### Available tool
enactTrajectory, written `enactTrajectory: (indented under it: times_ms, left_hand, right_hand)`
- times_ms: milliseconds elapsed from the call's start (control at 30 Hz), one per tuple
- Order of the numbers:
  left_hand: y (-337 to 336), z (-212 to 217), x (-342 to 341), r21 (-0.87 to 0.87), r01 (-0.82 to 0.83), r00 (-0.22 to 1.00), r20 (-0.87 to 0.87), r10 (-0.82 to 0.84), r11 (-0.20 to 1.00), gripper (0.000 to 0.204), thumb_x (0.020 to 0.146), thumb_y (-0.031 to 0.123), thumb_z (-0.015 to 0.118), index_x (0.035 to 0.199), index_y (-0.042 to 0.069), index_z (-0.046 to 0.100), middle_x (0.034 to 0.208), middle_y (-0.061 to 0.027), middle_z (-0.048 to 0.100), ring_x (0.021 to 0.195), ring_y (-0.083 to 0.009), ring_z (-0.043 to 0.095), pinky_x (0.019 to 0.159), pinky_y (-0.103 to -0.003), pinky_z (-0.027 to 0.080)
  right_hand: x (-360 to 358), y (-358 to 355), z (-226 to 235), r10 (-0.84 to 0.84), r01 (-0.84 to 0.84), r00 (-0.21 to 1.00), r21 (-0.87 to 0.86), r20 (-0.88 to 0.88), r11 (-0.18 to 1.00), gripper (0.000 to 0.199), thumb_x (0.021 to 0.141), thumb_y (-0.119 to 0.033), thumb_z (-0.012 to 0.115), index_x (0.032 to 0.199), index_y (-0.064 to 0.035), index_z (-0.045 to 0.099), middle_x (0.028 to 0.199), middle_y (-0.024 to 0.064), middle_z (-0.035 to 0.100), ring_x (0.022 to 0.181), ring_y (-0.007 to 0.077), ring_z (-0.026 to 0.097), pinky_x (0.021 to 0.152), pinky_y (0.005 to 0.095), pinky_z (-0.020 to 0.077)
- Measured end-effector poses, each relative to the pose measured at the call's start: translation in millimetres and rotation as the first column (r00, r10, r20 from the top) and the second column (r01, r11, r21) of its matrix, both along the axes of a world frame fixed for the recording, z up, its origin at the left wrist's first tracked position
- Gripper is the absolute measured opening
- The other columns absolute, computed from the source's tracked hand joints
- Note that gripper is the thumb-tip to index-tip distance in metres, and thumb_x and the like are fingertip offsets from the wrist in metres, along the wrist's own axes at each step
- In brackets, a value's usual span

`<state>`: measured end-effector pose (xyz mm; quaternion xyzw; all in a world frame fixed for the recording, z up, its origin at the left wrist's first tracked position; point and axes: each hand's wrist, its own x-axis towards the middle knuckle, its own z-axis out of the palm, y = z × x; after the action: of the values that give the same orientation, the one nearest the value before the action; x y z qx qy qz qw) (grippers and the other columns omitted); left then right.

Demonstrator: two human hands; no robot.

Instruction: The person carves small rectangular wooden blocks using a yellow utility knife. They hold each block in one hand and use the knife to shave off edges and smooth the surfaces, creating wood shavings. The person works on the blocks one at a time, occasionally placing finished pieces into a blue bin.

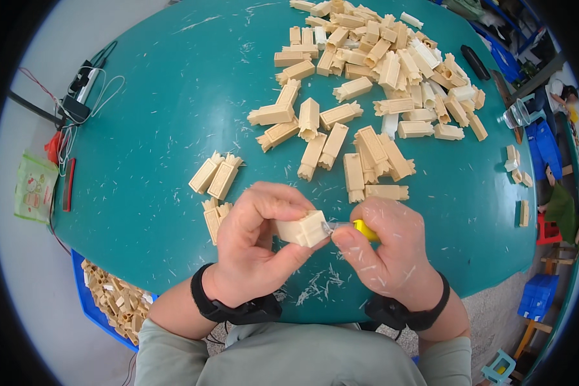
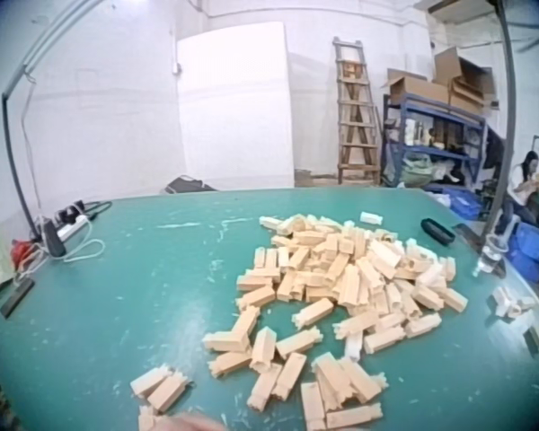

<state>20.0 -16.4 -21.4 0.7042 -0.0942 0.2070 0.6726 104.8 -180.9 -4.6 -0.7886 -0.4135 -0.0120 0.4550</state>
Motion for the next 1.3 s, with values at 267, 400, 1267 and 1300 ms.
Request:
enactTrajectory:
  times_ms: [267, 400, 1267, 1300]
  left_hand:
    - [-1, 7, 5, 0.248, 0.115, 0.993, 0.001, -0.119, 0.962, 0.033, 0.068, 0.006, 0.076, 0.093, 0.006, 0.055, 0.094, -0.0086, 0.056, 0.085, -0.0165, 0.053, 0.073, -0.027, 0.042]
    - [6, 13, 3, 0.126, -0.005, 0.997, -0.074, 0.015, 0.992, 0.034, 0.068, 0.008, 0.077, 0.095, 0.006, 0.056, 0.096, -0.0058, 0.053, 0.085, -0.0146, 0.049, 0.076, -0.026, 0.039]
    - [-2, 16, 0, -0.492, 0.230, 0.864, -0.294, -0.409, 0.840, 0.045, 0.087, 0.001, 0.053, 0.129, 0.004, 0.035, 0.095, -0.0071, 0.060, 0.087, -0.0120, 0.057, 0.073, -0.025, 0.046]
    - [-1, 16, 0, -0.485, 0.231, 0.868, -0.289, -0.404, 0.843, 0.044, 0.088, 0.001, 0.053, 0.128, 0.003, 0.036, 0.097, -0.0071, 0.059, 0.087, -0.0121, 0.057, 0.074, -0.026, 0.046]
  right_hand:
    - [11, -2, 1, -0.096, 0.091, 0.974, -0.032, -0.204, 0.995, 0.035, 0.085, -0.031, 0.060, 0.067, -0.0033, 0.047, 0.055, 0.0120, 0.045, 0.048, 0.0296, 0.045, 0.045, 0.0348, 0.0351]
    - [10, -6, 5, -0.017, 0.028, 0.965, 0.038, -0.263, 0.999, 0.031, 0.083, -0.029, 0.062, 0.071, -0.0033, 0.051, 0.058, 0.0111, 0.047, 0.049, 0.0257, 0.045, 0.047, 0.0322, 0.0365]
    - [0, -4, 2, 0.071, 0.058, 0.876, 0.250, -0.477, 0.966, 0.014, 0.081, -0.008, 0.065, 0.084, 0.0007, 0.055, 0.068, 0.0021, 0.051, 0.056, 0.0063, 0.043, 0.049, 0.0203, 0.0345]
    - [1, -4, 2, 0.078, 0.043, 0.888, 0.253, -0.452, 0.967, 0.013, 0.081, -0.008, 0.065, 0.084, 0.0007, 0.055, 0.068, 0.0022, 0.051, 0.057, 0.0059, 0.043, 0.049, 0.0202, 0.0351]
